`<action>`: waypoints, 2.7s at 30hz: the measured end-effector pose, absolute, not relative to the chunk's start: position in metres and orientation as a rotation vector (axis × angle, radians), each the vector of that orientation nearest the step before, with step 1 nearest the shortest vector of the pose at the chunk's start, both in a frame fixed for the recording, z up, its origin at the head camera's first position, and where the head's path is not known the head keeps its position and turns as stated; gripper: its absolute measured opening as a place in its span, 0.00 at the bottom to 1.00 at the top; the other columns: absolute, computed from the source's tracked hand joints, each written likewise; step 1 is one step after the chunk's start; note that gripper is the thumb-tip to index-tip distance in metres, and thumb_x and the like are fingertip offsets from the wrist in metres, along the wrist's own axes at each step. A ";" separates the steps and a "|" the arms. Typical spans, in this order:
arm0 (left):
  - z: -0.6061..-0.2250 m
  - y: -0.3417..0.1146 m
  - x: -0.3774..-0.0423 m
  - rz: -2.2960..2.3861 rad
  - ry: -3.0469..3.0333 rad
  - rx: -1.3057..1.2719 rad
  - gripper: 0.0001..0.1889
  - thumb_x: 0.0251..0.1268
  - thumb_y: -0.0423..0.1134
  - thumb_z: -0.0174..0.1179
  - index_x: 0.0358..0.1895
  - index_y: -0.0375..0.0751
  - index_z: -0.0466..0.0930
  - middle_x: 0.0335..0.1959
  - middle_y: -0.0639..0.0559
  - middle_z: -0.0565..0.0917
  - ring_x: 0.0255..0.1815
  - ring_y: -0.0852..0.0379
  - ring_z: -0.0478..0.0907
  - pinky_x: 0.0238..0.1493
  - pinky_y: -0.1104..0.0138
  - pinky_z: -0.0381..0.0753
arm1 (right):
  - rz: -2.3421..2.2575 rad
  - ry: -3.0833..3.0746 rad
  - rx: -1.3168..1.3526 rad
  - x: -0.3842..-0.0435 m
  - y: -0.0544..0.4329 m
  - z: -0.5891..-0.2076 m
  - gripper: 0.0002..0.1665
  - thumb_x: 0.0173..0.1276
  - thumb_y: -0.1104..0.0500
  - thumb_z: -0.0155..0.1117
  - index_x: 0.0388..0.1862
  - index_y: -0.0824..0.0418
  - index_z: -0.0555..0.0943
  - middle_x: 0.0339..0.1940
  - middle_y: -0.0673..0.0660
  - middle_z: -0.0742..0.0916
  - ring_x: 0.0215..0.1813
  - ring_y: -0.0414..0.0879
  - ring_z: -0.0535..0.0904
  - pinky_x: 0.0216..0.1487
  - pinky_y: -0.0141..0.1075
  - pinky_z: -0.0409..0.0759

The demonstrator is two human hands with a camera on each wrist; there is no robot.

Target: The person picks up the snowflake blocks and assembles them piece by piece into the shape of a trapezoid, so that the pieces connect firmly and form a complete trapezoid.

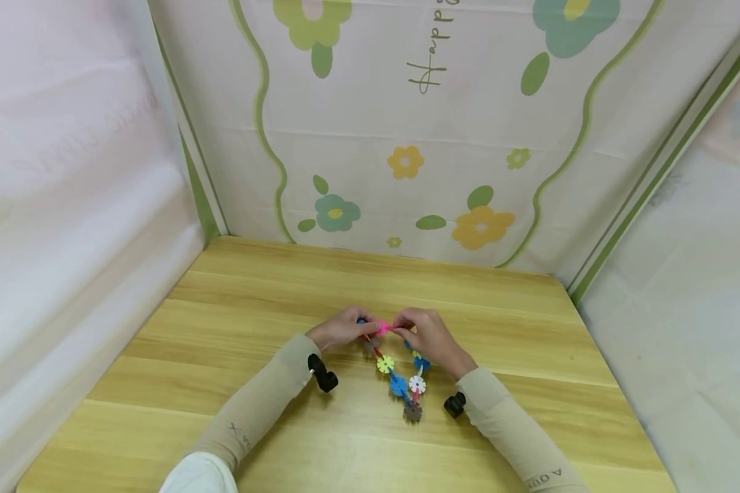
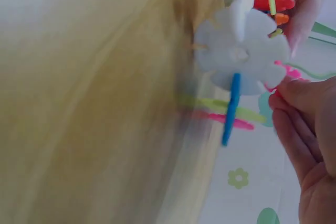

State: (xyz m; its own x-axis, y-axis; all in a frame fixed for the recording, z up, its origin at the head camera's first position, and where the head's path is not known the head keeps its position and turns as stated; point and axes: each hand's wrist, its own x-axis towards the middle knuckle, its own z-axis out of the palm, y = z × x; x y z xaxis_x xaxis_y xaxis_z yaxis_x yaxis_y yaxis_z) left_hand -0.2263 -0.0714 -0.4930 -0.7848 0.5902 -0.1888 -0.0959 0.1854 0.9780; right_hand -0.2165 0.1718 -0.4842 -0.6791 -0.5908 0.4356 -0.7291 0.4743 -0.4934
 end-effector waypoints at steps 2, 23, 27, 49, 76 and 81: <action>-0.494 -0.073 -0.226 1.651 1.910 0.477 0.18 0.85 0.38 0.54 0.56 0.20 0.82 0.48 0.25 0.86 0.38 0.55 0.87 0.50 0.58 0.89 | 1.007 -2.488 1.167 -0.217 0.172 -0.486 0.04 0.67 0.69 0.75 0.37 0.61 0.89 0.35 0.55 0.92 0.37 0.41 0.89 0.41 0.29 0.88; -0.487 -0.078 -0.223 1.606 1.919 0.475 0.18 0.84 0.39 0.55 0.56 0.23 0.82 0.40 0.38 0.89 0.36 0.58 0.84 0.44 0.64 0.84 | 1.037 -2.379 1.322 -0.218 0.175 -0.484 0.03 0.68 0.69 0.74 0.38 0.63 0.89 0.37 0.55 0.92 0.38 0.43 0.90 0.41 0.33 0.89; -0.486 -0.077 -0.222 1.620 1.913 0.463 0.17 0.85 0.38 0.54 0.56 0.23 0.81 0.44 0.31 0.88 0.37 0.57 0.85 0.45 0.63 0.86 | 1.028 -2.344 1.311 -0.218 0.173 -0.486 0.03 0.67 0.70 0.75 0.38 0.64 0.89 0.36 0.55 0.92 0.37 0.43 0.90 0.39 0.36 0.90; -0.488 -0.089 -0.223 1.575 2.040 0.339 0.10 0.70 0.39 0.71 0.45 0.35 0.87 0.41 0.38 0.91 0.35 0.56 0.86 0.41 0.62 0.88 | 0.978 -3.082 0.864 -0.231 0.167 -0.480 0.25 0.70 0.49 0.77 0.55 0.66 0.85 0.35 0.52 0.87 0.31 0.41 0.80 0.33 0.33 0.81; -0.488 -0.094 -0.208 1.420 2.067 0.498 0.19 0.75 0.54 0.65 0.54 0.44 0.90 0.49 0.50 0.92 0.49 0.57 0.86 0.57 0.62 0.83 | 1.060 -2.973 1.068 -0.201 0.165 -0.465 0.14 0.71 0.60 0.75 0.53 0.59 0.87 0.43 0.49 0.90 0.43 0.39 0.86 0.44 0.29 0.86; -0.486 -0.093 -0.206 1.442 2.072 0.458 0.21 0.74 0.56 0.66 0.55 0.43 0.90 0.51 0.50 0.91 0.52 0.57 0.85 0.64 0.56 0.79 | 1.080 -2.955 1.045 -0.196 0.169 -0.462 0.14 0.71 0.60 0.76 0.53 0.59 0.87 0.43 0.48 0.90 0.43 0.40 0.86 0.46 0.30 0.86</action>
